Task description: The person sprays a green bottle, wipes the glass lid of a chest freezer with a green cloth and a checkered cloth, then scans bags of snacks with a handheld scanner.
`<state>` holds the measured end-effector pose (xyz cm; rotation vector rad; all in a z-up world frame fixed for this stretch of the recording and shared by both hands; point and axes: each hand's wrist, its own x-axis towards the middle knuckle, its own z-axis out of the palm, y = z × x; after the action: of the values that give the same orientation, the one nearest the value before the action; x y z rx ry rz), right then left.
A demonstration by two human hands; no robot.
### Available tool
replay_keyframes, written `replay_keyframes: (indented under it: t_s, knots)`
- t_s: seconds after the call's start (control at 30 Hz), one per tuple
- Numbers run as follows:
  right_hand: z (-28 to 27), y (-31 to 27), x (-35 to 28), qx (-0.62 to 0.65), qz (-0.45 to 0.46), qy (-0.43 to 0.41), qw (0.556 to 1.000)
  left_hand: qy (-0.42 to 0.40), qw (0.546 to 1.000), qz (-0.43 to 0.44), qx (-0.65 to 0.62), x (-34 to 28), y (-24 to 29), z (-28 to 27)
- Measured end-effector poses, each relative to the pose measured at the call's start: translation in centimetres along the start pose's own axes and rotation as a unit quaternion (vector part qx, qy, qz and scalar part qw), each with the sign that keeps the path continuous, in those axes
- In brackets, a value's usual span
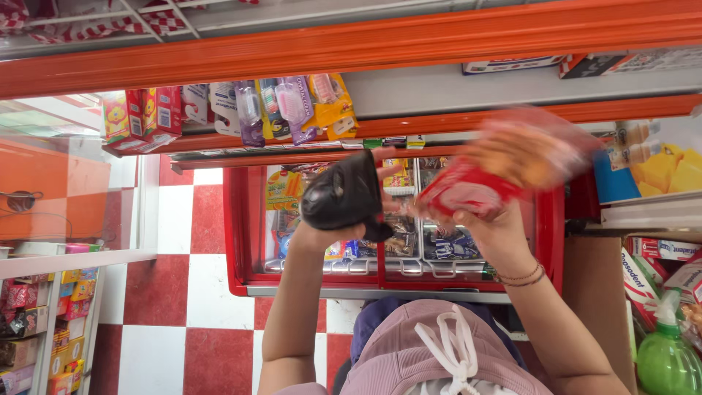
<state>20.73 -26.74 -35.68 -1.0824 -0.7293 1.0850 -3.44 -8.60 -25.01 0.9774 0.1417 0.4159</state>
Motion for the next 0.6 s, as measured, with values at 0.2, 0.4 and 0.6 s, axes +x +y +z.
replay_keyframes:
  t_s: [0.2,0.4,0.6]
  knots:
    - [4.6,-1.5,0.2,0.282,-0.119,-0.017,0.952,0.041,0.975,0.054,0.21,-2.0,-3.1,2.8]
    - [4.6,-2.3,0.6,0.424,-0.056,-0.068,0.901,0.146,0.961,0.084,0.218,-4.3,-7.9,-1.1]
    - [1.9,-3.6,0.6,0.304,-0.098,-0.046,0.946,0.199,0.951,0.097,0.216,-4.5,-5.7,-2.3]
